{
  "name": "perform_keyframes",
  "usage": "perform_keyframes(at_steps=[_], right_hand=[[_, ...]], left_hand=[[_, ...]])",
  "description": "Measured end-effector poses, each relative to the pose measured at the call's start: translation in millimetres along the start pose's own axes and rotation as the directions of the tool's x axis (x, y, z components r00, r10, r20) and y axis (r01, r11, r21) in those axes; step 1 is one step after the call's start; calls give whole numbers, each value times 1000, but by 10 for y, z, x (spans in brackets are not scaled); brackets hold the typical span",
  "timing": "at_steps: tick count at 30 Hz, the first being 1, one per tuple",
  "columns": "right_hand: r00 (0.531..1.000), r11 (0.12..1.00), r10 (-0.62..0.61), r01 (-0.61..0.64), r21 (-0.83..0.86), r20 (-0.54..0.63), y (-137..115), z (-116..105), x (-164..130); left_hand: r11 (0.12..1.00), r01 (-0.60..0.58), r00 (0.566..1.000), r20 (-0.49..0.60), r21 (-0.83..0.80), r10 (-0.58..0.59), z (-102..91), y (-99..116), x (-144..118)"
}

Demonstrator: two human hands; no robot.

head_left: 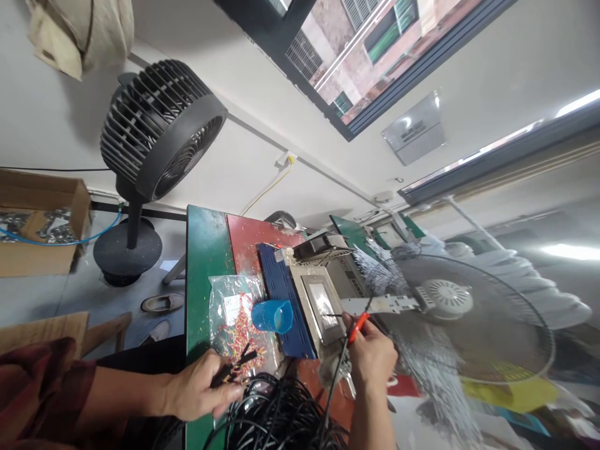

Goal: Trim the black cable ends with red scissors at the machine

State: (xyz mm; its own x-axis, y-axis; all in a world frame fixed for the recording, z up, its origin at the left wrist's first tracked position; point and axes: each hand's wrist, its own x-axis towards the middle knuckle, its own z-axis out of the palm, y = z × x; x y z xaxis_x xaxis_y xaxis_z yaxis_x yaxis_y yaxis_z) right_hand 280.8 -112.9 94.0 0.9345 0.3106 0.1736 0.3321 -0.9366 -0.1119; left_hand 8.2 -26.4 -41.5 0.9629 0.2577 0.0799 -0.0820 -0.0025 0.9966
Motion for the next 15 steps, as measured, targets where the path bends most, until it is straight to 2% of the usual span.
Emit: perform_keyframes(at_steps=[8,15], right_hand=[[1000,1000,0,0,6,5,-14,12,-10],[1000,1000,-16,16,25,13,-21,0,-17]], left_hand=[[1000,5,1000,-6,-27,-5,8,3,-4],[998,59,998,5,39,-59,17,-35,-33]])
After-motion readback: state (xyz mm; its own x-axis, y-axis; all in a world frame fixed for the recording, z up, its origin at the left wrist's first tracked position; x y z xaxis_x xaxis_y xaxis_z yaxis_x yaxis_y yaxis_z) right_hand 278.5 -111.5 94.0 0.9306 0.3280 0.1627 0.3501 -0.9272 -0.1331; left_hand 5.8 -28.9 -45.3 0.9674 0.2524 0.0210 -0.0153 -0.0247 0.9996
